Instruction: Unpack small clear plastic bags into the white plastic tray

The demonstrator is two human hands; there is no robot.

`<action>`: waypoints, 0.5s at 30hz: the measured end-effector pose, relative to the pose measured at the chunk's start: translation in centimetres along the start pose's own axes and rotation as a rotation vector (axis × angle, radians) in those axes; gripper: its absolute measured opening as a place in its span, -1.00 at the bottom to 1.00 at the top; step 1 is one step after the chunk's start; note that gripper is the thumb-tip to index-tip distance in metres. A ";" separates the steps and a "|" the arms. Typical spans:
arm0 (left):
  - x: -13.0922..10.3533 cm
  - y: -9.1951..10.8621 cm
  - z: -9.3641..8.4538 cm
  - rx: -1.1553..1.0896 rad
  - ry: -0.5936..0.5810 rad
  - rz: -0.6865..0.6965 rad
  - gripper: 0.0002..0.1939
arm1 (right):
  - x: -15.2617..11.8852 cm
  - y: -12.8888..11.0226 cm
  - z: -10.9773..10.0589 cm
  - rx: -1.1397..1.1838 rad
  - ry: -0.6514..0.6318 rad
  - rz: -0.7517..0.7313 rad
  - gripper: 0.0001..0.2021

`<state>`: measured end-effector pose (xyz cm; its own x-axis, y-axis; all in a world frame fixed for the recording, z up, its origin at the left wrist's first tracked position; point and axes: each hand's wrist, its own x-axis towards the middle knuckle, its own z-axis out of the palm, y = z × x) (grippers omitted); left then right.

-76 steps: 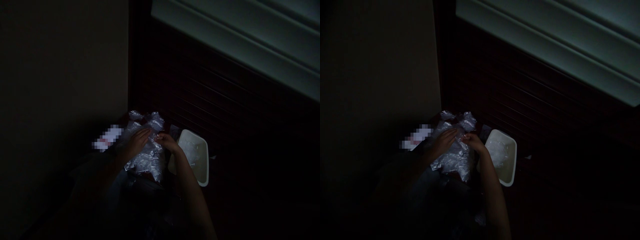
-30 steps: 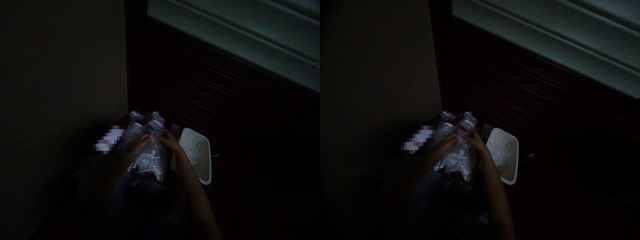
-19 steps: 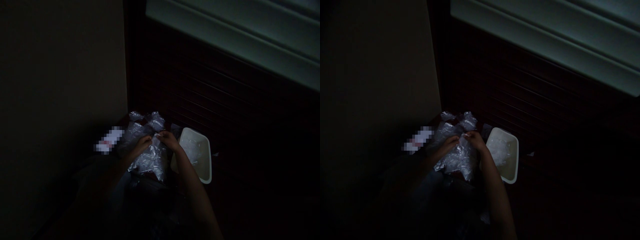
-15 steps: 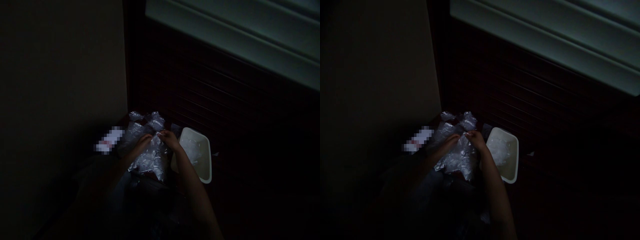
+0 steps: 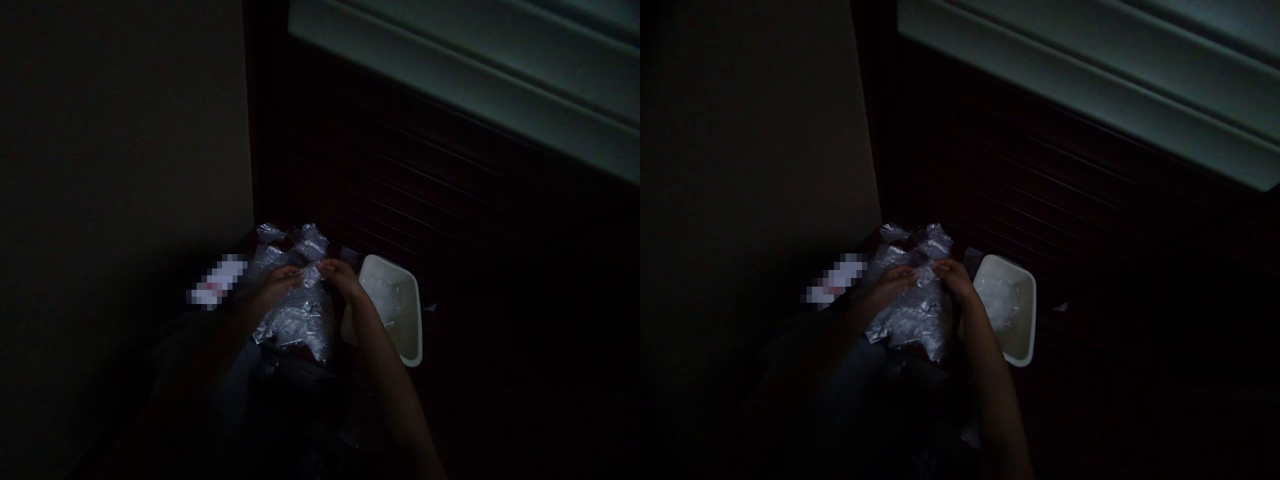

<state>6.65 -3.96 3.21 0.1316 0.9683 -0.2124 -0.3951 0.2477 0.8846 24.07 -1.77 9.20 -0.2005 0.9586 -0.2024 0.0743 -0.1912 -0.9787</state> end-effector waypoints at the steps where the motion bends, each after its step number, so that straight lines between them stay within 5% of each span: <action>1: 0.1 -0.1 -0.1 0.028 0.020 0.012 -0.71 | 0.0 0.0 0.0 -0.002 -0.009 0.006 -0.60; 5: 0.2 -0.5 -0.3 0.105 0.039 0.066 -0.72 | -0.1 0.0 0.0 -0.059 -0.062 -0.002 -0.61; 15: -0.2 0.3 -0.3 -0.127 0.036 -0.034 -0.72 | 0.2 0.3 -0.4 -0.082 -0.027 -0.028 -0.62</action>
<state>6.21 -4.06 3.38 0.1149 0.9591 -0.2587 -0.5035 0.2807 0.8171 24.42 -1.56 8.89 -0.2297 0.9570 -0.1774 0.1476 -0.1459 -0.9782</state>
